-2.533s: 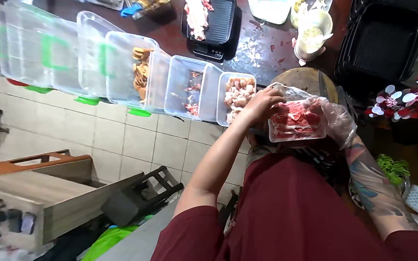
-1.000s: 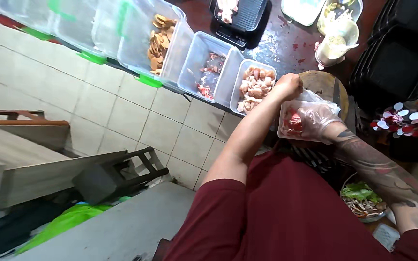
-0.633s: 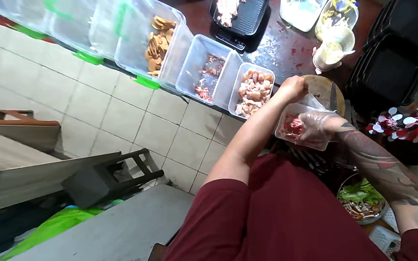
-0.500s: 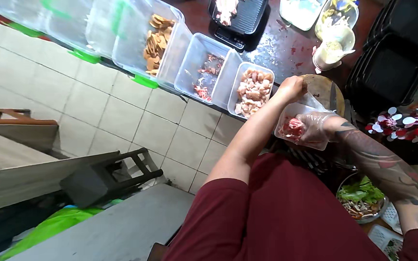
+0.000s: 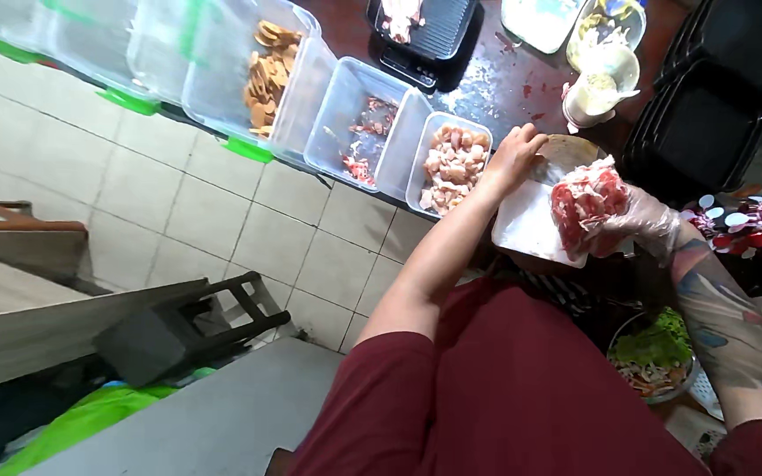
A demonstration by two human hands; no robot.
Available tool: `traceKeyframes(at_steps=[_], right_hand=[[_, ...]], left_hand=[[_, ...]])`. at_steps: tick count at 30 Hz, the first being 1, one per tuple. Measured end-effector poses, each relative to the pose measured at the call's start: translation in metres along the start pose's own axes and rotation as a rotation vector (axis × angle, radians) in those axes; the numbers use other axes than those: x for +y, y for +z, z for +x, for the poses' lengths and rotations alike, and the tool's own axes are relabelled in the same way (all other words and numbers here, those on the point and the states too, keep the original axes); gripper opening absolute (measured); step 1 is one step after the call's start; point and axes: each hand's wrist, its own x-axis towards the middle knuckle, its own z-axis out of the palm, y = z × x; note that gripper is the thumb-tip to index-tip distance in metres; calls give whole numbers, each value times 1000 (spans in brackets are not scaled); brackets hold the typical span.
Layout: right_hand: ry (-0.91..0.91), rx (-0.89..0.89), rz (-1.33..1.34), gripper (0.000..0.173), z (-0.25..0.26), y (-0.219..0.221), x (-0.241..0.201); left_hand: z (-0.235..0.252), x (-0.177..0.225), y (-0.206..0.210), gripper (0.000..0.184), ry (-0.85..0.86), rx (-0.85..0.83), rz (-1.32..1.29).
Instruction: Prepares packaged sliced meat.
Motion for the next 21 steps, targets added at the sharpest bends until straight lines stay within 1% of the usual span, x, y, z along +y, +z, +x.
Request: traceKeyframes(at_steps=[1,2,4,5,6,8,10,11,15,17,19,21], right_hand=[[10,23,44,79,-4,-1,-1],[21,54,78,77,-7,-1,-2],[33,114,140,75,-14,-2,-4],[13,127,183,75,-17,-5,1],[-14,137,222,77,-18,-9,7],[-81,182,291,76,-25,-15,15],[-153,269,352,74,-35,-16,16],[-191,324,382,72,-41,-16,13],[-320,536,500,58,-70,-11,-1],[-292,663,571,45,-72,-2,-27],[-313,728,535,38,-67,10,-53],[-340,733,435,24,-55,25,-83]], left_hand=[[-3,5,-5,35,1,32,12],[-9,12,-10,37,7,75,41],[-25,35,-21,31,85,180,84],[-37,47,-22,28,139,172,80],[-50,55,-20,27,186,92,72],[-73,60,-3,28,251,-177,74],[-89,60,11,35,236,-385,110],[-92,61,12,38,210,-441,111],[-90,66,5,44,139,-557,148],[-90,66,-1,47,125,-595,150],[-99,66,-14,44,149,-521,44],[-115,65,-38,40,217,-435,-153]])
